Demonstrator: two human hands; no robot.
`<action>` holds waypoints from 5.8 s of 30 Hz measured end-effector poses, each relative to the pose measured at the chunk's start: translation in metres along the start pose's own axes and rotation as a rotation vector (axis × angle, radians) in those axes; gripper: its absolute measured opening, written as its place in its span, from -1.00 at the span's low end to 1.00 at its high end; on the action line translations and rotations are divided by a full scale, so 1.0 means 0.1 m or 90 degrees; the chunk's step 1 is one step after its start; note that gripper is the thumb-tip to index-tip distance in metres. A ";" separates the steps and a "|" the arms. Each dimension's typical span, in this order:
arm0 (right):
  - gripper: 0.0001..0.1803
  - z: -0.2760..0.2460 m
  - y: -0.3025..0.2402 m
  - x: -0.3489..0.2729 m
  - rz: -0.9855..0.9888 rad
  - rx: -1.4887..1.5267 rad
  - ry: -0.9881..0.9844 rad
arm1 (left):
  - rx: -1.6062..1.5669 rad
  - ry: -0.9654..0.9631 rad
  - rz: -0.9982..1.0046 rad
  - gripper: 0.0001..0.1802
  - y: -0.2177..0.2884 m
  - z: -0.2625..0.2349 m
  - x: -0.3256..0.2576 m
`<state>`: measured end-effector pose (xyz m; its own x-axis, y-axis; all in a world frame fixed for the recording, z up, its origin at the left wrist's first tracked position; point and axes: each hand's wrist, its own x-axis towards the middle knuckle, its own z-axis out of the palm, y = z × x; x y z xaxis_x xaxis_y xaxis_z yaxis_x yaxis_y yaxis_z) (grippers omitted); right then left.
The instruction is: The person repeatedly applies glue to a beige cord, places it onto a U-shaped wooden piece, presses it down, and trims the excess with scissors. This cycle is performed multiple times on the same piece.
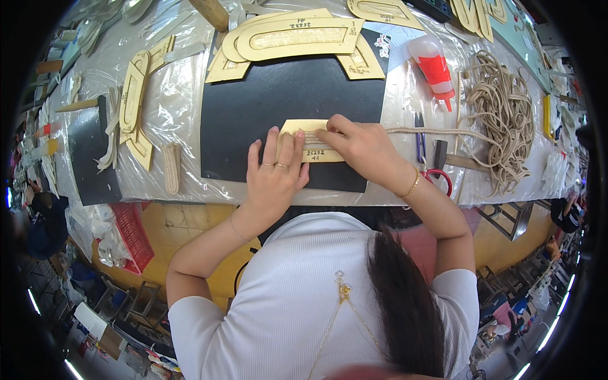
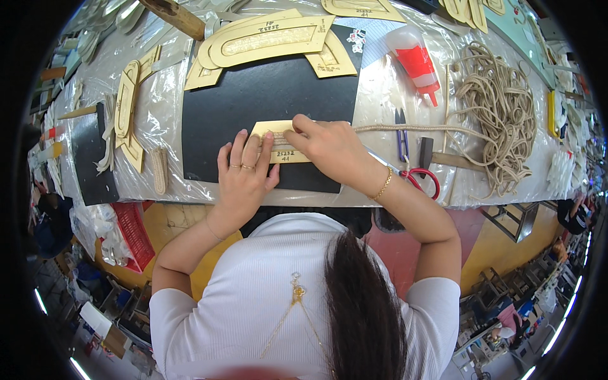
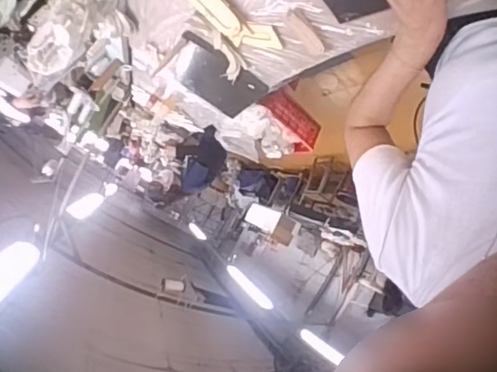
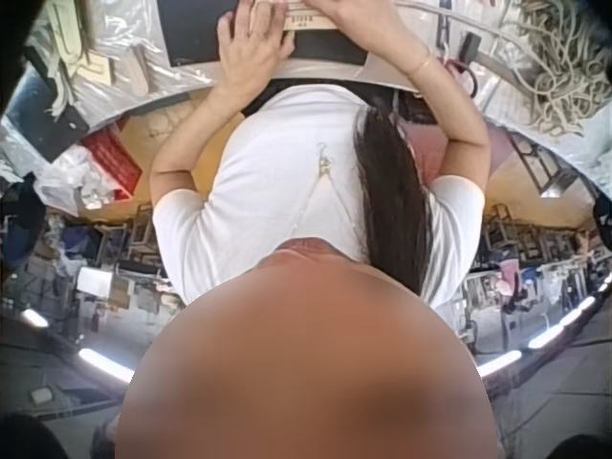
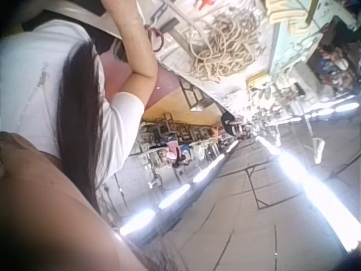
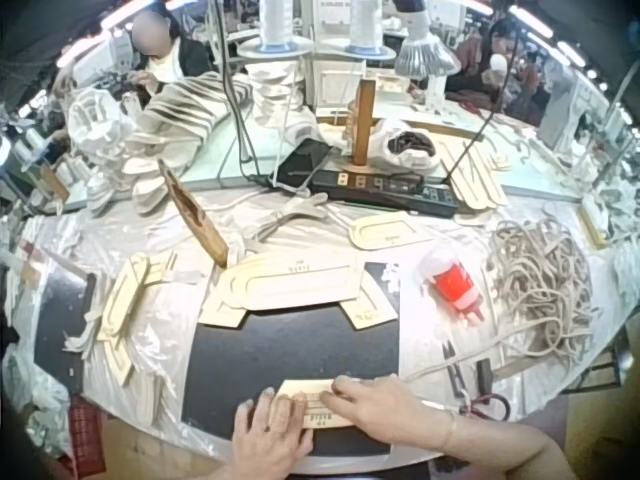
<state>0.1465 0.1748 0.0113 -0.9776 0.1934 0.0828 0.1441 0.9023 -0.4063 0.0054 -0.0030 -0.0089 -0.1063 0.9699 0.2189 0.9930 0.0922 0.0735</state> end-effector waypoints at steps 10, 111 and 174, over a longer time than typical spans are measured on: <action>-0.58 -0.15 -0.02 -0.05 -0.026 -0.087 -0.064 | -0.123 0.003 -0.042 -0.18 0.12 0.00 0.06; -0.90 0.18 -0.13 -0.20 0.330 0.161 0.320 | -0.328 0.019 0.242 -0.50 -0.11 0.23 0.58; -0.65 0.17 -0.27 -0.08 0.191 0.179 0.152 | -0.351 0.131 -0.022 -0.40 -0.20 0.16 0.24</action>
<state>0.1474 0.1423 0.0061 -0.8322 0.5418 0.1179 0.3349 0.6606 -0.6720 -0.0158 0.0221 -0.0202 -0.2009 0.8999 0.3870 0.8215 -0.0603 0.5669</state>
